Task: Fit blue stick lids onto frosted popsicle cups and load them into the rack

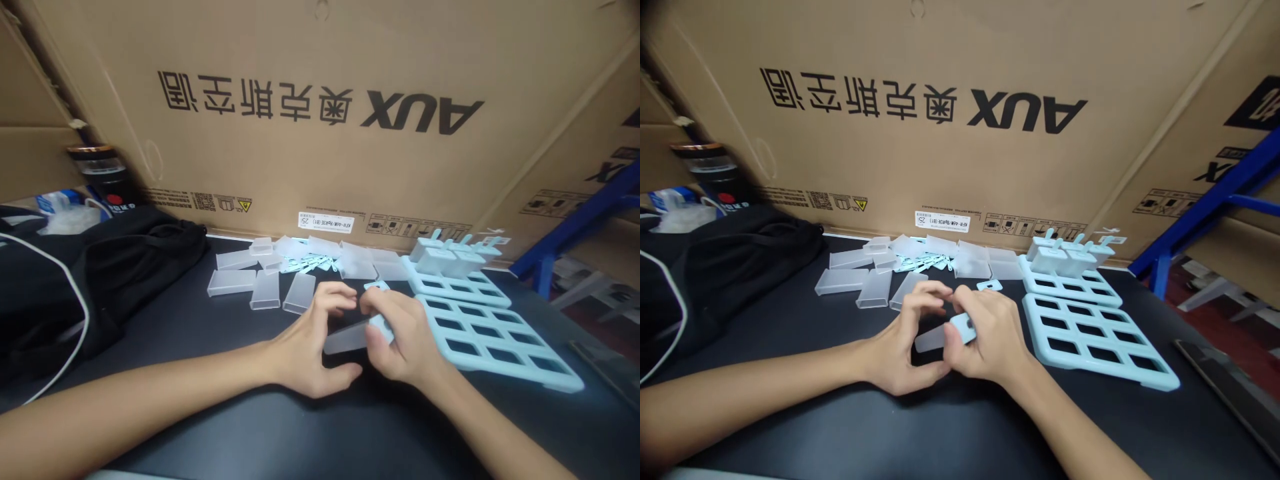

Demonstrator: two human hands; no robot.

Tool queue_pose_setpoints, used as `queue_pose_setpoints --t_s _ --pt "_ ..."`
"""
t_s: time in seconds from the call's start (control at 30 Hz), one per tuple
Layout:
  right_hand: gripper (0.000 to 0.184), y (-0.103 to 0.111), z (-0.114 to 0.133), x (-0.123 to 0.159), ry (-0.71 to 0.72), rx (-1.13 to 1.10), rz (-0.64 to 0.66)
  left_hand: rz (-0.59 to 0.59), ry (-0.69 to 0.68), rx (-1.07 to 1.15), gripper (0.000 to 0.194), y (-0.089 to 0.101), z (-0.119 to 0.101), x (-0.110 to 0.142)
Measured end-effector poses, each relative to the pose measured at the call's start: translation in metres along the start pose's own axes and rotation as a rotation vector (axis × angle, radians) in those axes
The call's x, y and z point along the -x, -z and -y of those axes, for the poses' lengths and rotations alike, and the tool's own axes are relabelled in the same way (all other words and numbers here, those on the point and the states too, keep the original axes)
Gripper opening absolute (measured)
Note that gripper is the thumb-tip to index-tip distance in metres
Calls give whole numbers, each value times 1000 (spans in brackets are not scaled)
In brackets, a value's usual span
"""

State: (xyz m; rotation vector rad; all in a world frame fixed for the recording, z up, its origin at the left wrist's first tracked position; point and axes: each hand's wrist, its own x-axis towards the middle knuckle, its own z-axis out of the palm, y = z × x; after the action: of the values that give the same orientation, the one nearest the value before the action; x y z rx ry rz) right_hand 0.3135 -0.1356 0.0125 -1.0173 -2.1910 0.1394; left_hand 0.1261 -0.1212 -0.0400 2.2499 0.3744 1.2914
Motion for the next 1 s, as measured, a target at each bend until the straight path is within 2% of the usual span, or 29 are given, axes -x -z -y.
queue_pose_setpoints --t_s 0.07,0.13,0.27,0.33,0.43,0.5,0.53,0.57,0.63,0.73,0.87,1.0 --pt "25 -6 4 2 89 77 -35 69 87 176 81 -2 0 0" --pt "27 -15 6 2 123 99 -42 121 89 248 86 -3 3 1" --pt "36 -24 8 0 87 35 -9 169 51 74 92 -1 9 5" --pt "44 -22 7 0 50 -51 28 177 57 -30 80 1 8 5" --pt "61 -14 -1 0 -25 -233 126 148 84 -86 52 3 2 3" --pt "65 -7 -11 -1 -77 -310 129 123 71 -83 39 3 -2 1" --pt "62 -5 -17 -2 -105 -299 100 125 50 -79 40 3 -4 1" --pt "57 -4 -24 -5 -132 -239 63 144 25 -76 46 3 -5 1" --pt "43 -4 -39 -12 -166 24 31 198 -17 -71 60 3 -5 1" --pt "30 -11 -55 -29 -151 401 95 255 -18 -87 59 3 -4 2" --pt "28 -28 -60 -59 -73 544 215 271 -5 -154 46 3 -6 2" --pt "29 -50 -60 -85 -64 668 291 313 59 -235 45 3 -10 3"
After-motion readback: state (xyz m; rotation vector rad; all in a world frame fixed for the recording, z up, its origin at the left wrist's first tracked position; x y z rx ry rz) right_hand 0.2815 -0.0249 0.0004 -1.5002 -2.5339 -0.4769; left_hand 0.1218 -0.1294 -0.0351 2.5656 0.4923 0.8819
